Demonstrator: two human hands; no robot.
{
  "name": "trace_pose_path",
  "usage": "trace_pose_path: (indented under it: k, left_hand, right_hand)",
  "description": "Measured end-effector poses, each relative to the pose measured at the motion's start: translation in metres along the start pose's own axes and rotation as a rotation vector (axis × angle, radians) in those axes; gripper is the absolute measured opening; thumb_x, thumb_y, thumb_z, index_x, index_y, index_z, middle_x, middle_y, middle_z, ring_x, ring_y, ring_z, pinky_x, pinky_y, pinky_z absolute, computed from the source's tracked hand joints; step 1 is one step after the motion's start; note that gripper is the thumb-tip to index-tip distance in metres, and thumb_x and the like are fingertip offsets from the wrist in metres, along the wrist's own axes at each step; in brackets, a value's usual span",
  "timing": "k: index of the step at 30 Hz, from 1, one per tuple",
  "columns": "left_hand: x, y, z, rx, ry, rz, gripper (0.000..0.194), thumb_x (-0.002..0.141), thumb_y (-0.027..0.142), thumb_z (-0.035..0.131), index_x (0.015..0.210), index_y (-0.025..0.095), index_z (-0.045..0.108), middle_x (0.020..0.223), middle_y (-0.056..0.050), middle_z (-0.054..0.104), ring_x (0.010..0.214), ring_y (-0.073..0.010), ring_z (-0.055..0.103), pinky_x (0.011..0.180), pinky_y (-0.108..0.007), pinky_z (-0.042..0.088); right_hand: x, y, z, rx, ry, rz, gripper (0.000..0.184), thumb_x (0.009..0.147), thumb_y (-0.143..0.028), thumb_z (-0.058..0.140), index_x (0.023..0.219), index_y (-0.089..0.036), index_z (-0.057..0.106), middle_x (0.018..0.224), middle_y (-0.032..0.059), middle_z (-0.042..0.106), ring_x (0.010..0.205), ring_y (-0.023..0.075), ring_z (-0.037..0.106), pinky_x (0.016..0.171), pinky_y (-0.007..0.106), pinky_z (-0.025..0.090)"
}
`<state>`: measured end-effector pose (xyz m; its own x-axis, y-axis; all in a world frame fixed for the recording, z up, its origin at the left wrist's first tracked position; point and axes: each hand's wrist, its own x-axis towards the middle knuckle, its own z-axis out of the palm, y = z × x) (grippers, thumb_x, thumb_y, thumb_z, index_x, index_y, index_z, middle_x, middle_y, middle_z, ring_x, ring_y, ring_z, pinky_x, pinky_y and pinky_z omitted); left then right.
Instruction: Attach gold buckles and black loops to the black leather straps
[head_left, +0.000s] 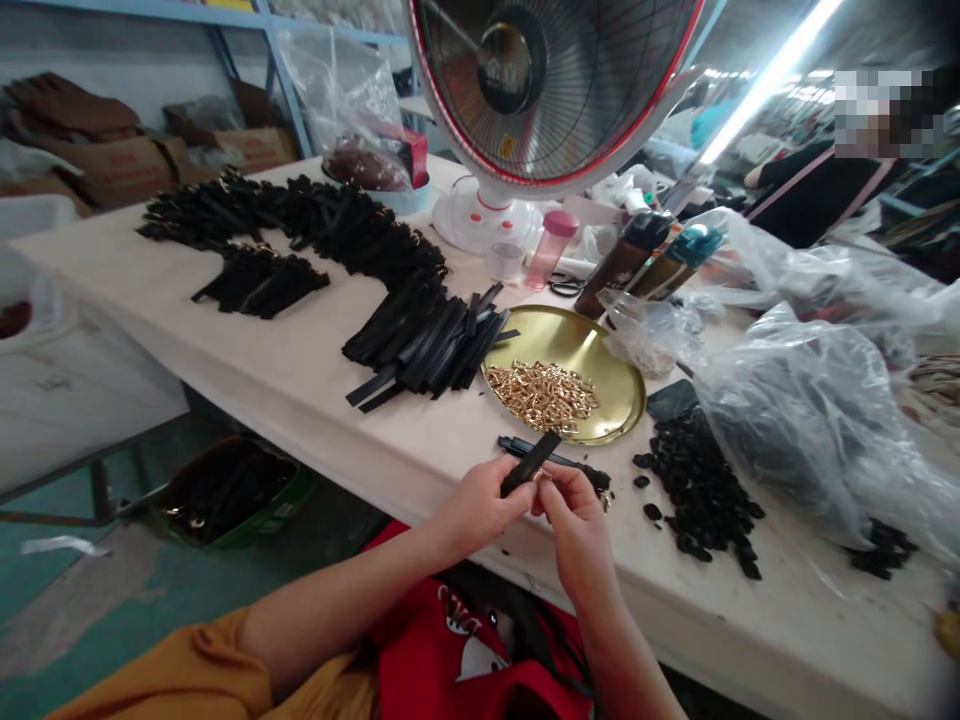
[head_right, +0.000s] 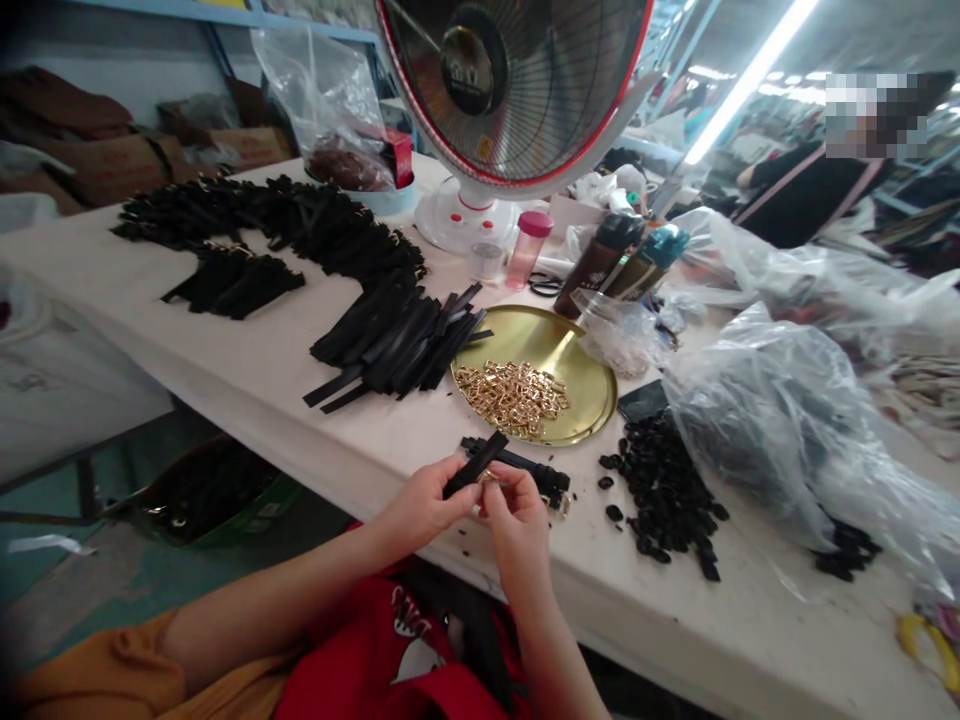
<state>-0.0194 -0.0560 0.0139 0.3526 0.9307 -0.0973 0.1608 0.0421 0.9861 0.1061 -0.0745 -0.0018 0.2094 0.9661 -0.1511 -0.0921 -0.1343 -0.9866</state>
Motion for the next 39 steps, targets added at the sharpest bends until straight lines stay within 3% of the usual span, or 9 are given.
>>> trace_pose_path:
  k: [5, 9, 14, 16, 18, 23, 29, 33, 39]
  left_hand:
    - [-0.004, 0.008, -0.009, 0.012, -0.05, -0.061, 0.017, 0.076, 0.028, 0.047, 0.077, 0.013, 0.054, 0.059, 0.004, 0.049, 0.056, -0.0088, 0.044, 0.052, -0.018, 0.034]
    - [-0.003, 0.012, -0.016, -0.014, -0.151, -0.162, 0.016, 0.074, 0.029, 0.048, 0.075, 0.014, 0.051, 0.051, 0.007, 0.04, 0.045, -0.0067, 0.036, 0.043, -0.018, 0.028]
    - [-0.001, 0.014, -0.015, -0.117, -0.261, -0.223, 0.018, 0.075, 0.032, 0.045, 0.075, 0.015, 0.049, 0.047, 0.008, 0.036, 0.04, -0.0059, 0.031, 0.04, -0.017, 0.026]
    - [0.002, 0.015, -0.014, -0.084, -0.277, -0.211, 0.018, 0.075, 0.03, 0.044, 0.077, 0.014, 0.051, 0.049, 0.007, 0.037, 0.041, -0.0059, 0.032, 0.041, -0.017, 0.027]
    - [0.006, 0.016, -0.015, 0.026, -0.238, -0.146, 0.018, 0.074, 0.028, 0.045, 0.078, 0.014, 0.054, 0.054, 0.005, 0.043, 0.047, -0.0072, 0.038, 0.046, -0.018, 0.031]
    - [0.017, 0.013, -0.018, 0.302, -0.159, 0.013, 0.02, 0.074, 0.027, 0.045, 0.079, 0.013, 0.059, 0.073, -0.001, 0.057, 0.068, -0.0131, 0.049, 0.061, -0.021, 0.037]
    - [0.022, 0.011, -0.017, 0.225, -0.307, -0.078, 0.024, 0.073, 0.029, 0.046, 0.082, 0.012, 0.06, 0.07, 0.0, 0.056, 0.065, -0.0123, 0.048, 0.057, -0.02, 0.036]
    - [0.023, 0.01, -0.015, 0.212, -0.367, -0.139, 0.023, 0.072, 0.029, 0.046, 0.077, 0.011, 0.059, 0.06, 0.003, 0.048, 0.055, -0.0094, 0.042, 0.05, -0.019, 0.031]
    - [0.022, 0.003, -0.012, 0.219, -0.346, -0.104, 0.02, 0.074, 0.031, 0.047, 0.072, 0.013, 0.055, 0.062, 0.003, 0.048, 0.056, -0.0091, 0.043, 0.05, -0.018, 0.031]
  right_hand:
    - [-0.009, -0.009, -0.008, -0.059, -0.138, -0.018, 0.014, 0.076, -0.032, 0.057, 0.083, -0.021, 0.053, 0.058, -0.0055, 0.049, 0.05, 0.008, 0.042, 0.048, 0.021, 0.035]
    - [-0.016, -0.014, -0.024, -0.142, -0.273, -0.058, 0.025, 0.079, -0.031, 0.053, 0.102, -0.021, 0.052, 0.067, -0.0011, 0.056, 0.062, 0.0124, 0.05, 0.056, 0.025, 0.04]
    - [-0.011, -0.012, -0.038, -0.159, -0.178, -0.11, 0.029, 0.08, -0.028, 0.051, 0.108, -0.024, 0.05, 0.085, 0.002, 0.059, 0.072, 0.0139, 0.054, 0.068, 0.03, 0.044]
    - [-0.008, -0.011, -0.038, -0.144, -0.217, -0.09, 0.032, 0.079, -0.027, 0.05, 0.111, -0.024, 0.049, 0.093, 0.0035, 0.06, 0.081, 0.0159, 0.056, 0.075, 0.034, 0.044]
    - [-0.007, -0.011, -0.035, -0.12, -0.262, -0.062, 0.033, 0.08, -0.026, 0.049, 0.113, -0.024, 0.048, 0.086, 0.0018, 0.061, 0.081, 0.0163, 0.056, 0.078, 0.035, 0.044]
    - [-0.006, -0.014, -0.031, -0.028, -0.297, -0.014, 0.035, 0.079, -0.024, 0.05, 0.114, -0.024, 0.046, 0.073, -0.0017, 0.06, 0.073, 0.0145, 0.056, 0.073, 0.032, 0.044]
    - [-0.003, -0.001, -0.035, -0.187, -0.28, -0.018, 0.039, 0.071, -0.022, 0.062, 0.109, -0.023, 0.051, 0.071, -0.0017, 0.06, 0.064, 0.0139, 0.055, 0.059, 0.027, 0.043]
    - [-0.005, 0.004, -0.034, -0.047, -0.292, 0.043, 0.031, 0.072, -0.023, 0.062, 0.102, -0.024, 0.055, 0.079, -0.0006, 0.061, 0.069, 0.0134, 0.056, 0.062, 0.026, 0.044]
    - [-0.004, 0.005, -0.028, 0.067, -0.177, 0.087, 0.025, 0.067, -0.026, 0.068, 0.09, -0.022, 0.059, 0.065, -0.0048, 0.057, 0.058, 0.0103, 0.054, 0.057, 0.024, 0.044]
